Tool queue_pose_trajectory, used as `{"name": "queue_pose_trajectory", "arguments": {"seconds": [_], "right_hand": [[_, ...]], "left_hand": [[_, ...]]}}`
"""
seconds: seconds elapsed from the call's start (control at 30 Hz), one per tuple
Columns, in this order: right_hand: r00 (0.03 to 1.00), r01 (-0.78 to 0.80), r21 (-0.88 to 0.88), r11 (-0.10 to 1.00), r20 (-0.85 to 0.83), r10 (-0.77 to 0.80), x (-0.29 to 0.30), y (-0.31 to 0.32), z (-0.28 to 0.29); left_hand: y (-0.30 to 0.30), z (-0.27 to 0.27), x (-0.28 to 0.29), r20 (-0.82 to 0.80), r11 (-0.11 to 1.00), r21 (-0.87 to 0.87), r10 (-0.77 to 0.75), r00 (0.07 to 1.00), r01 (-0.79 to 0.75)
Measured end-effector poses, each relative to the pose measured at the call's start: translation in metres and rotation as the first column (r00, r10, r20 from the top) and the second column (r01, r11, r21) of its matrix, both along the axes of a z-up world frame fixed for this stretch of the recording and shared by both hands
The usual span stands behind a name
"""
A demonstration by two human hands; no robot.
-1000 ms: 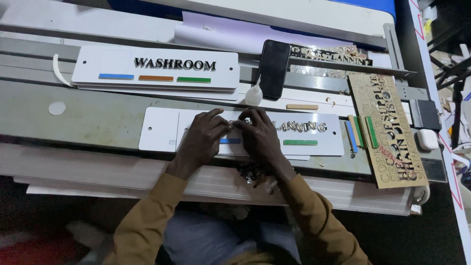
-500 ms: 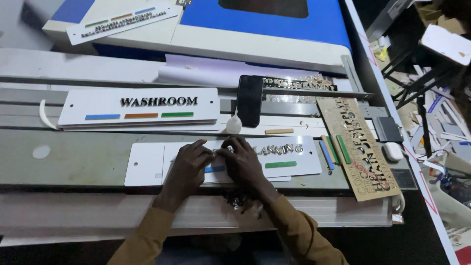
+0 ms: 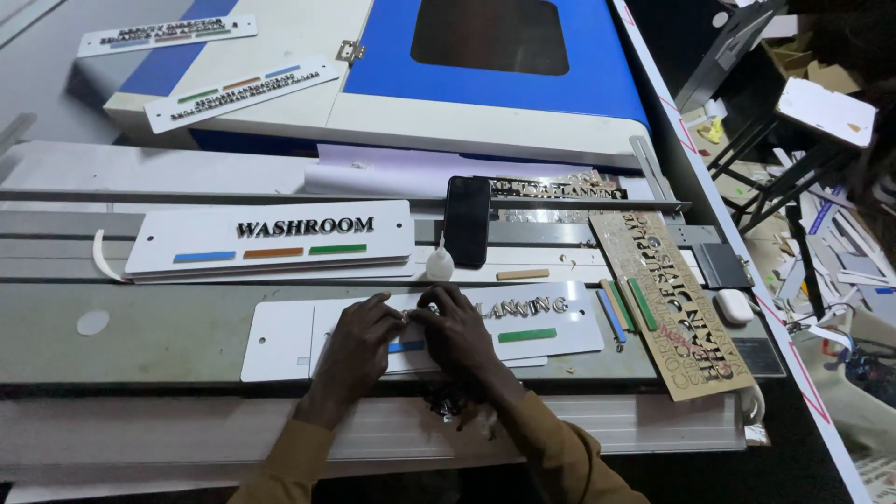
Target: Fixing individual letters to a sign base using glue to assemble a sign.
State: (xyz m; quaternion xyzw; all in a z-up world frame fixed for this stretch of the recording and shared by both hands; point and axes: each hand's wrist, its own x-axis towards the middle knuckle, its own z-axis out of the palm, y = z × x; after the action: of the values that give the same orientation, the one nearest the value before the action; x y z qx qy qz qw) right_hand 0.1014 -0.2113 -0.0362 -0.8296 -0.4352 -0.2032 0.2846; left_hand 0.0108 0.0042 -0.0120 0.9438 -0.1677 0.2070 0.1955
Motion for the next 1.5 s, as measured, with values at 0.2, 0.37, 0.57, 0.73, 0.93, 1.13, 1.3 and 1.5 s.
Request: {"name": "queue_pose_trajectory", "arguments": {"seconds": [0.2,0.37,0.57,0.73,0.93,1.13,1.3,1.5], "right_hand": [[1.0,-0.003,-0.009,1.0,0.024,0.003,0.005,-0.002,-0.006],[1.0,-0.028,-0.015,0.999,-0.014,0.028,0.003,-0.002,-0.002],[1.0,-0.011,-0.038,0.999,-0.014,0.011,-0.003,-0.004,0.01],[0.999,-0.019,-0.018,1.0,-0.036,0.019,-0.009,-0.003,0.021],[0.999,-0.007,-0.036,0.999,-0.044,0.006,-0.009,-0.003,0.027],[0.998,-0.025,-0.03,0.999,-0.06,0.023,-0.006,-0.004,0.019],[0.999,-0.026,-0.027,0.999,-0.039,0.025,-0.004,-0.005,0.015],[0.999,-0.028,-0.066,0.997,-0.027,0.026,-0.001,-0.006,0.009]], "left_hand": [[0.001,-0.009,0.001,0.014,1.0,0.008,0.018,1.0,-0.018],[0.0,-0.014,0.002,0.021,1.0,-0.007,0.03,0.999,-0.029],[-0.003,-0.007,0.001,0.012,0.999,-0.004,0.038,0.999,-0.038],[-0.003,-0.008,0.002,0.004,0.998,-0.009,0.06,0.998,-0.06],[-0.011,0.011,-0.007,0.013,0.998,-0.013,0.066,0.998,-0.066],[-0.009,0.003,-0.005,-0.008,0.998,-0.021,0.052,0.999,-0.052],[-0.007,0.001,-0.002,0.022,0.999,0.001,0.039,0.999,-0.039],[-0.004,0.008,-0.006,0.017,1.0,-0.031,-0.002,1.0,0.003]]}}
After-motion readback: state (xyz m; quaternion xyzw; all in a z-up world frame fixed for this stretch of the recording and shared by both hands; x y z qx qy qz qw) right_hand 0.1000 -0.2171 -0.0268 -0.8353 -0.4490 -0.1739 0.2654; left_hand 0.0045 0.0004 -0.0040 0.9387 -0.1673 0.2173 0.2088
